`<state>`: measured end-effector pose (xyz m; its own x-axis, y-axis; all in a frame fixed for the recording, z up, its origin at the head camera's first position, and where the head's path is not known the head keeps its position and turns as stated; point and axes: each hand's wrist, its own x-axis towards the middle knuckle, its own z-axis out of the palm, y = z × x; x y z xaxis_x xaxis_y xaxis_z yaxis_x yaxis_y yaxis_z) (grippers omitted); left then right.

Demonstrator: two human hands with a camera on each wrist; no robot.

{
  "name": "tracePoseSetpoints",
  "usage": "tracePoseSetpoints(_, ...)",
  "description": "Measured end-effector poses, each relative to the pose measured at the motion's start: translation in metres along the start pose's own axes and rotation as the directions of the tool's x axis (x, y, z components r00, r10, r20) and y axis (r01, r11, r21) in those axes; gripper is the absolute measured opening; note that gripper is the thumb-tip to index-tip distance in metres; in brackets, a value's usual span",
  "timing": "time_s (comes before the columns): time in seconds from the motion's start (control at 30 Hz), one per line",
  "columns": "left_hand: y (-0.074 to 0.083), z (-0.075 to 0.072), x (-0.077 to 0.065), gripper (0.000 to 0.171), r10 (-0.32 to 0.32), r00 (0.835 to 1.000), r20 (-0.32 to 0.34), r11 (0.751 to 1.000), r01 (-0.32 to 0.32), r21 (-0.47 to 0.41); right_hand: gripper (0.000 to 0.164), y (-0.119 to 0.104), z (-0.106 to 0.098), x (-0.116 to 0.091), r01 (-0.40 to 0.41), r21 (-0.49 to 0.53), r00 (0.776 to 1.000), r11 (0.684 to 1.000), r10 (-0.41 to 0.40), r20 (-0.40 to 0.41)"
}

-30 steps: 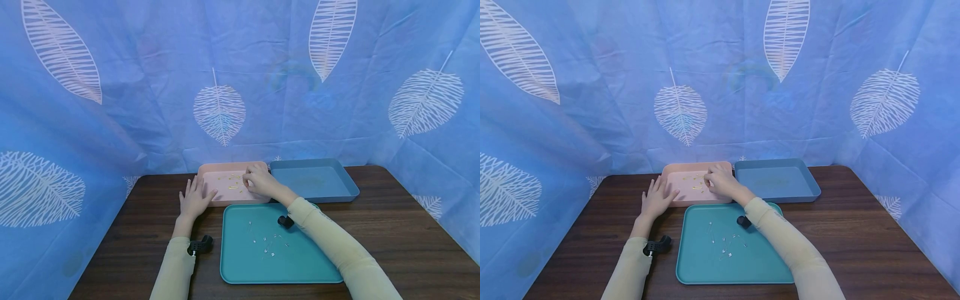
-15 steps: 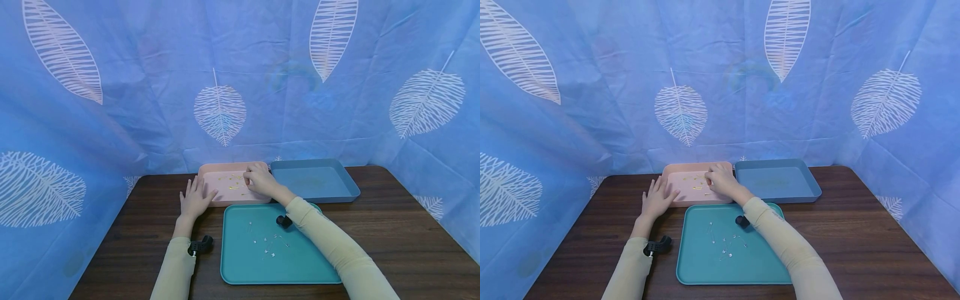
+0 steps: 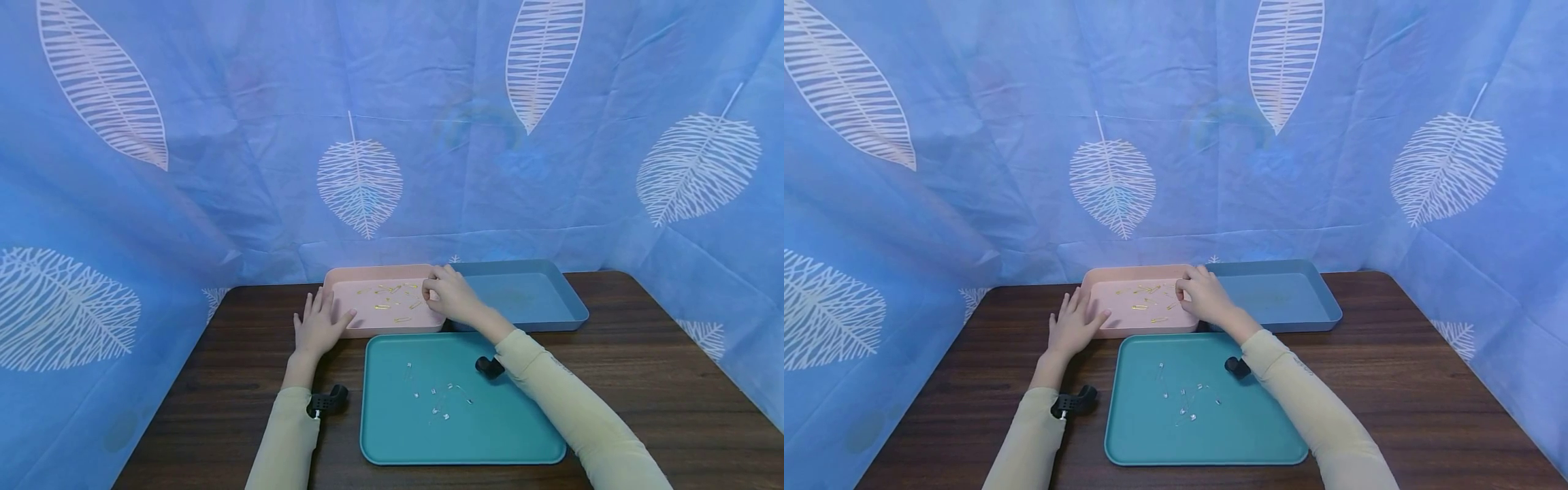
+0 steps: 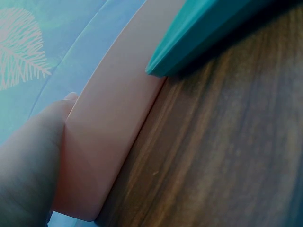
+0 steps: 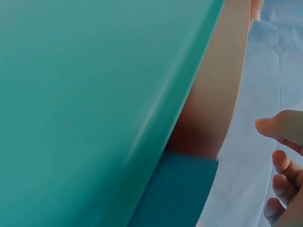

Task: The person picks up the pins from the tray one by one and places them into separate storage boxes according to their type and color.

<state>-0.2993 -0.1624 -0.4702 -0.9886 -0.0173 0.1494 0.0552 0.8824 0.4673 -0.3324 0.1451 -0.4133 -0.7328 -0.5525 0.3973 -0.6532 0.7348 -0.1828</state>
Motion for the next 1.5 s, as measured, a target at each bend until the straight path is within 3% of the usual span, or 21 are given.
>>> tracePoseSetpoints(0.27,-0.001,0.000,-0.002,0.086,0.007,1.000,-0.001,1.000,-0.007,-0.009,0.020,0.022,-0.017,-0.028,-0.036,-0.014,0.998,0.999,0.036,-0.058)
tracePoseSetpoints(0.6,0.000,-0.001,-0.001,0.086,0.018,1.000,-0.009,1.000,-0.018,-0.003,0.012,0.055,-0.037,-0.064,-0.153,-0.014,0.984,0.988,0.150,-0.095)
tracePoseSetpoints(0.77,-0.001,0.000,-0.001,0.087,0.011,1.000,-0.005,1.000,-0.011,-0.004,0.026,0.068,-0.046,-0.082,-0.180,0.003,0.976,0.984,0.179,-0.123)
tracePoseSetpoints(1.2,0.001,-0.002,-0.003,0.090,0.033,0.999,-0.022,0.998,-0.032,0.054,0.067,0.102,-0.065,-0.134,-0.302,-0.090,0.952,0.949,0.297,-0.069)
tracePoseSetpoints(1.5,0.027,-0.012,-0.006,0.086,0.122,0.990,-0.072,0.989,-0.116,0.093,0.080,0.119,-0.072,-0.160,-0.403,-0.028,0.914,0.915,0.404,0.035)
